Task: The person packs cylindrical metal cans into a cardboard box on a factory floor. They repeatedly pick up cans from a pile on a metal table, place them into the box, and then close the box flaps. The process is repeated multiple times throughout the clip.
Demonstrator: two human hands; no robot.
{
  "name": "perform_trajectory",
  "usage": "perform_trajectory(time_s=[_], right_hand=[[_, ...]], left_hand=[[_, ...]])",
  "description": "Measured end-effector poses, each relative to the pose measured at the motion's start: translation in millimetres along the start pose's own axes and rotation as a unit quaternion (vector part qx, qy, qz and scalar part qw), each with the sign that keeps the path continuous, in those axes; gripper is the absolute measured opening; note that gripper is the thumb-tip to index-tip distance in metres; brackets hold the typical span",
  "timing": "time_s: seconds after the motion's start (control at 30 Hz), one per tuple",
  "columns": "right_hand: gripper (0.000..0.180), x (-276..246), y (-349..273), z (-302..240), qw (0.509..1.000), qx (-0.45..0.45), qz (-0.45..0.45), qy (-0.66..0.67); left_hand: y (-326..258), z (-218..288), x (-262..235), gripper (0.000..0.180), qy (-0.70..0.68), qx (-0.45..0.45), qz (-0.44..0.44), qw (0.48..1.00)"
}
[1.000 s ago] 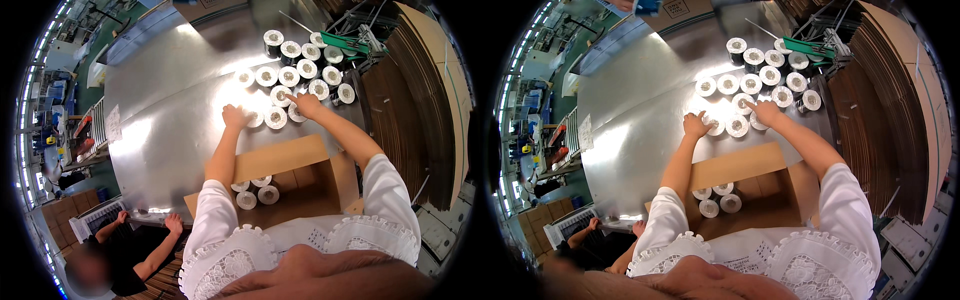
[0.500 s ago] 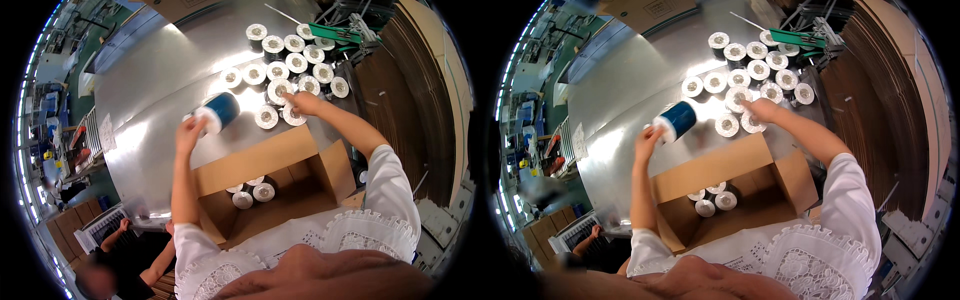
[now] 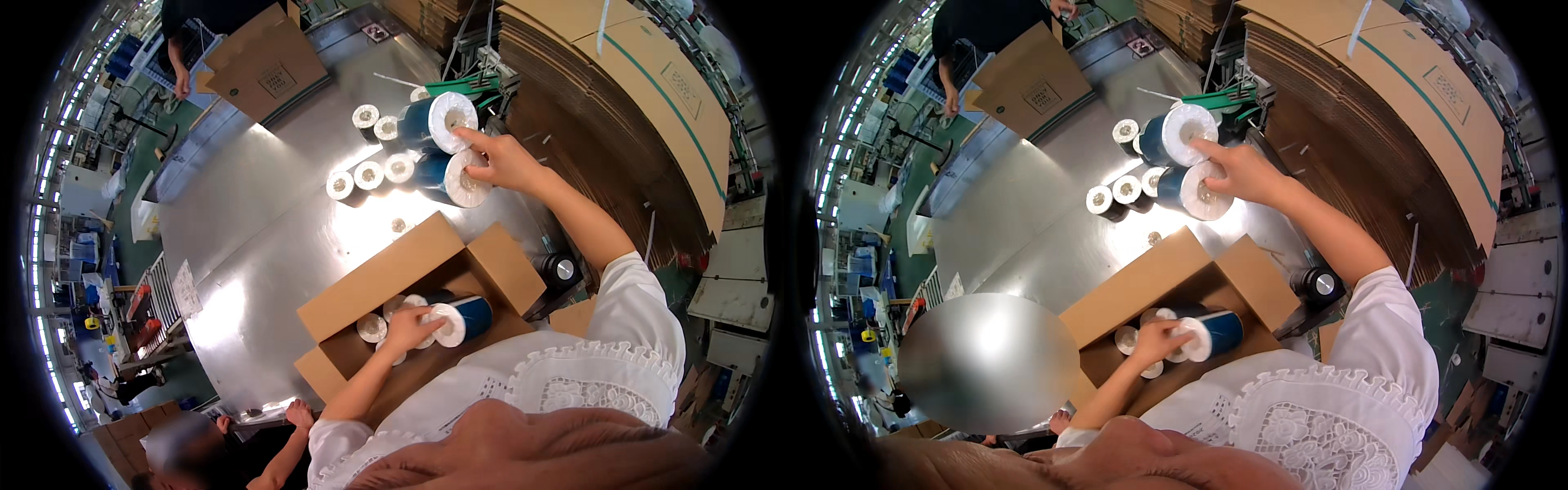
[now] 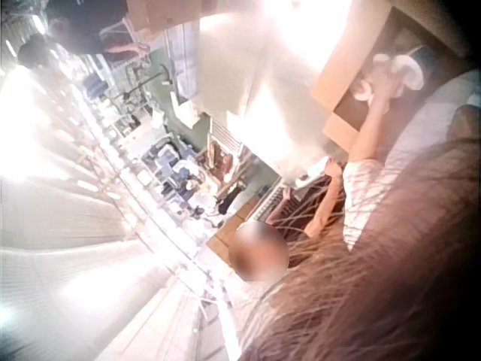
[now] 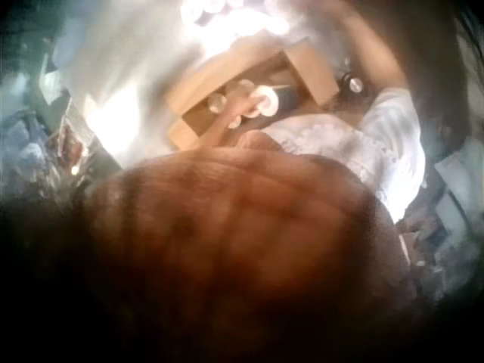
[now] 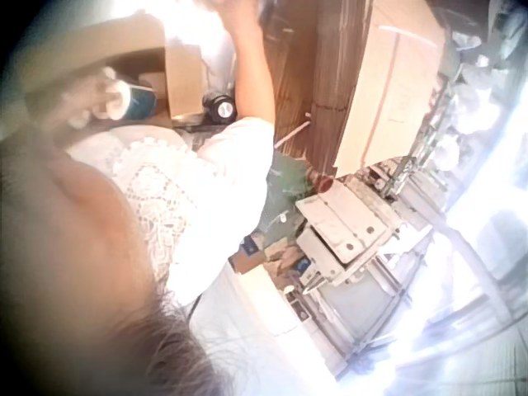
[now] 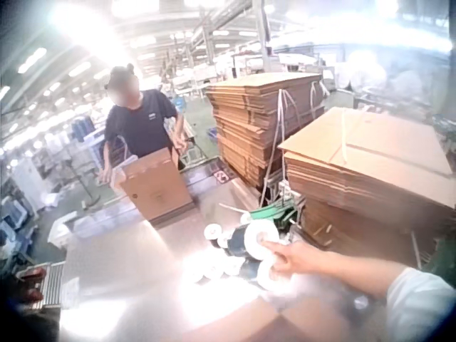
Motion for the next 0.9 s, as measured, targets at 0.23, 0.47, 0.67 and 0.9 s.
perform_trajectory(time_s=[0.23, 0.47, 0.67, 0.9], right_hand=[[0.064, 20, -81, -54, 0.994, -0.093, 0.012, 0.058], [0.058, 74, -182, -72, 0.982, -0.032, -0.168, 0.075], [0.056, 113, -199, -93, 0.974, -0.079, -0.098, 0.19], [0.057, 98, -211, -112, 0.943, -0.104, -0.118, 0.294]], left_hand=[[126, -109, 125, 0.034, 0.409, -0.07, -0.033, 0.909], [5, 39, -15, 0.048, -0.531, 0.039, -0.053, 0.845], [-49, 54, 15, 0.076, -0.703, 0.187, -0.063, 0.684], [-58, 20, 67, 0.081, -0.583, 0.13, 0.006, 0.802]])
Point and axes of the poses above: each hand's wrist, its own y-axis towards the middle knuckle, its own x-axis out of the palm, z = x × y, the point moved 2 cm from there along y, towards the middle knuckle, and after that the axes turned 12 degrees about -z, right-handed, at the moved point
